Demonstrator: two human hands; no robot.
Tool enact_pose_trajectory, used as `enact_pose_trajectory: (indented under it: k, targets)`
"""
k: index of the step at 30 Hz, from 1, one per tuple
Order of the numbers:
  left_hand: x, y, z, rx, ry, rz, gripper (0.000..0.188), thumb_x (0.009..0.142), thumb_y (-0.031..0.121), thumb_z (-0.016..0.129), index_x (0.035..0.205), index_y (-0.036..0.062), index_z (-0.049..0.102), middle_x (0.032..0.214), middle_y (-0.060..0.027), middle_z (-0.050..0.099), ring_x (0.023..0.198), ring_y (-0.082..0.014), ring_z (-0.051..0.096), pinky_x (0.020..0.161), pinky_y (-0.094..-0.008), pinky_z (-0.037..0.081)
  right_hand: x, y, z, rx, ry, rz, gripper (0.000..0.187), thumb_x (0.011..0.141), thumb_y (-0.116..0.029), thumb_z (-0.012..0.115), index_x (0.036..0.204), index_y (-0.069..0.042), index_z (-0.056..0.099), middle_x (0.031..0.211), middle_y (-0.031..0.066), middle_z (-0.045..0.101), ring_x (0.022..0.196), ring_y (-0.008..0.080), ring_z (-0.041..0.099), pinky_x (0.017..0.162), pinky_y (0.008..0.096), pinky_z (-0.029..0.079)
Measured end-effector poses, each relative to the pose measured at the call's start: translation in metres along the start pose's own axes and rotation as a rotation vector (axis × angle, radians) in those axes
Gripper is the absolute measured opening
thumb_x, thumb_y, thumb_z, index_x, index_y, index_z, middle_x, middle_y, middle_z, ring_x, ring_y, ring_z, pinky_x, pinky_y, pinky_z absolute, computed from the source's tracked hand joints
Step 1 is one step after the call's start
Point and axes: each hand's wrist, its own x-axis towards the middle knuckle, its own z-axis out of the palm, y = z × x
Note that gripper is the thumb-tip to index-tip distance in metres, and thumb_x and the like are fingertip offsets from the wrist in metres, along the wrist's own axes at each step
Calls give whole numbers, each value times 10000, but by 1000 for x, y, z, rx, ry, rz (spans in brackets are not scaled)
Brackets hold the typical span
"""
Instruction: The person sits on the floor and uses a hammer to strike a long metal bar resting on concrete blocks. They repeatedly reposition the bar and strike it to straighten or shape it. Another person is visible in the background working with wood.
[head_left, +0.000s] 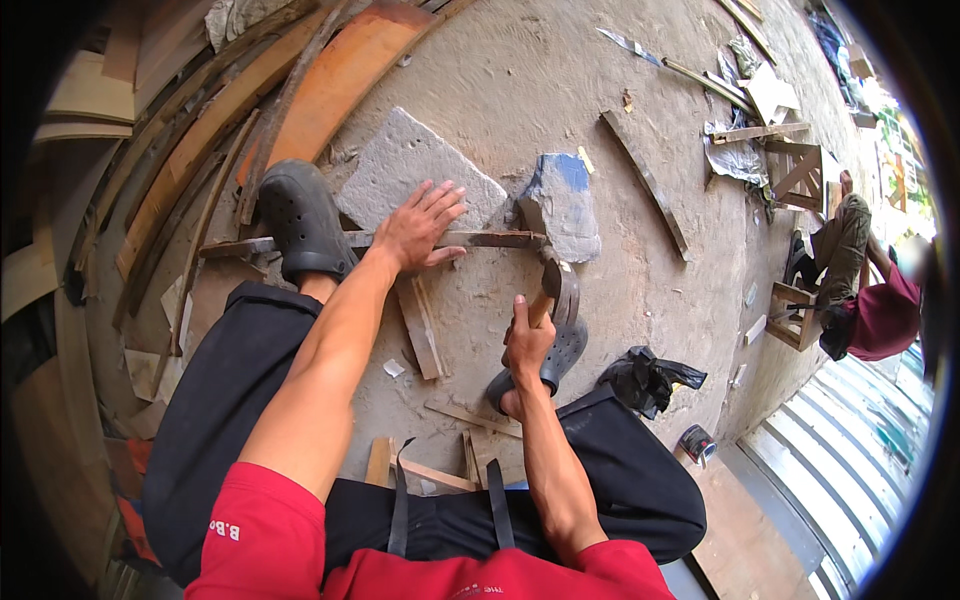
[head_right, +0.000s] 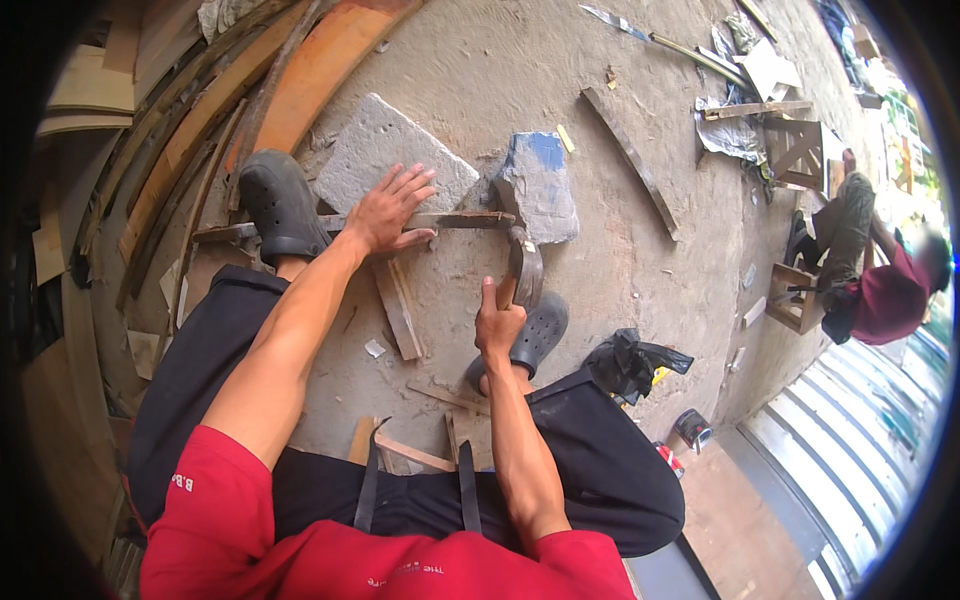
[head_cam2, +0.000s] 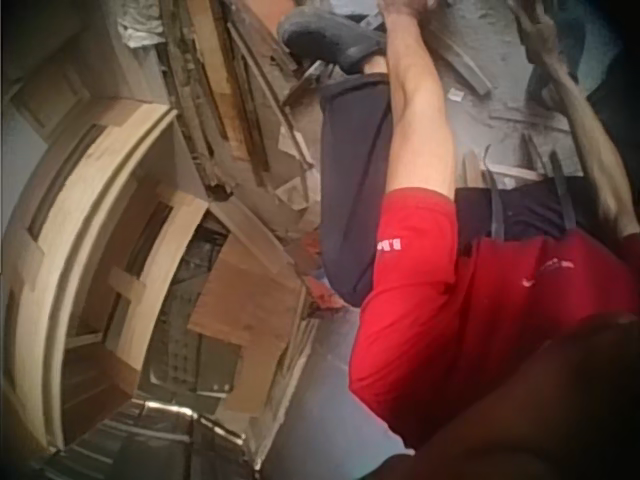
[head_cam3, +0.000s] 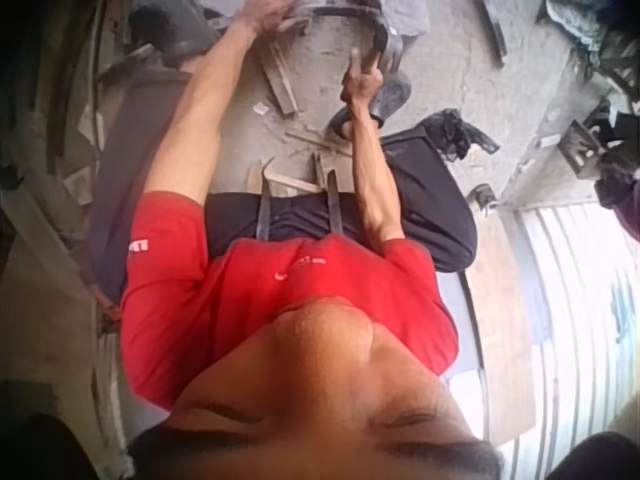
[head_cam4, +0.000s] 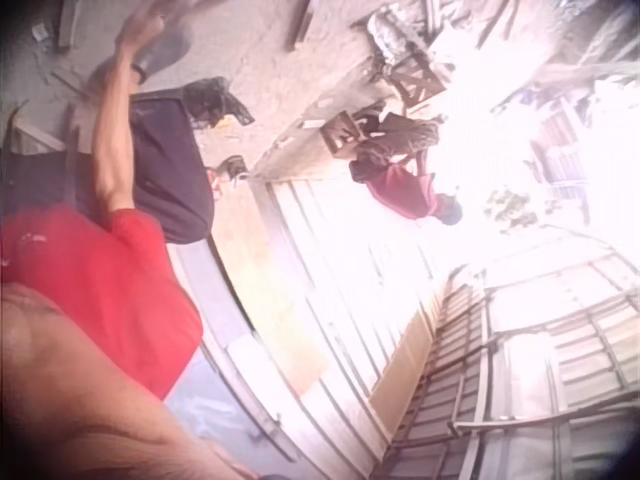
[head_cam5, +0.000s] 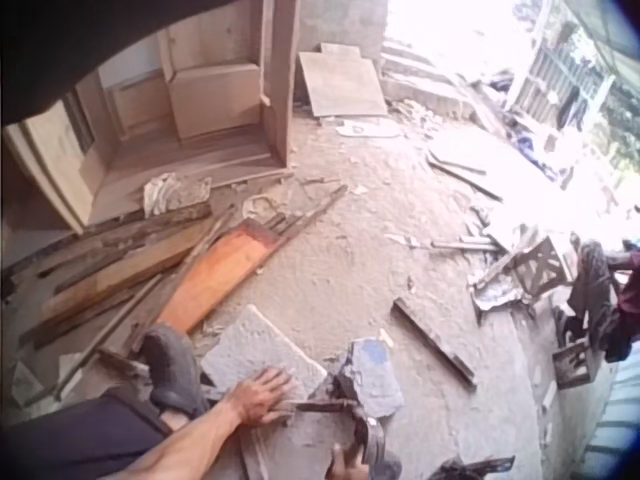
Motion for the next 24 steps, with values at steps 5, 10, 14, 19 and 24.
enact_pose_trajectory:
  k: [5,10,14,19,24]
  targets:
    - [-8,-8,10,31,40,51,553,879,555,617,1061,42,522,1202,-114,535,1248,-283,471,1147,-460,303,1,1,-28,-300,74,-433,382,871,-361,735,783,-9,618,609,148,607,530,288,603,512,381,436]
    - [-6,-8,11,52,67,57,551,845,536,664,1035,37,528,1197,-109,534,1235,-276,485,1139,-455,314,38,-28,-87,-689,-211,-897,230,725,-204,744,758,-90,547,649,134,587,590,354,622,527,423,477]
    - [-2,-5,11,69,86,78,552,783,479,740,1035,40,521,1233,-111,527,1275,-273,471,1152,-459,302,67,-51,-105,-986,-552,-1202,128,814,-194,660,780,-128,554,636,60,578,588,263,649,517,392,514]
    - [-4,-10,19,58,95,41,564,796,490,718,1092,47,531,1312,-91,512,1337,-252,421,1186,-460,246,99,-81,-84,-1204,-296,-968,97,886,-187,608,797,-158,580,573,25,581,459,209,591,410,374,458]
    - [1,-10,15,132,4,46,562,822,486,687,1114,34,526,1359,-89,493,1388,-241,364,1204,-464,220,103,-103,-103,-1068,-532,-1457,85,880,-202,627,802,-184,597,583,5,583,503,179,603,448,353,459]
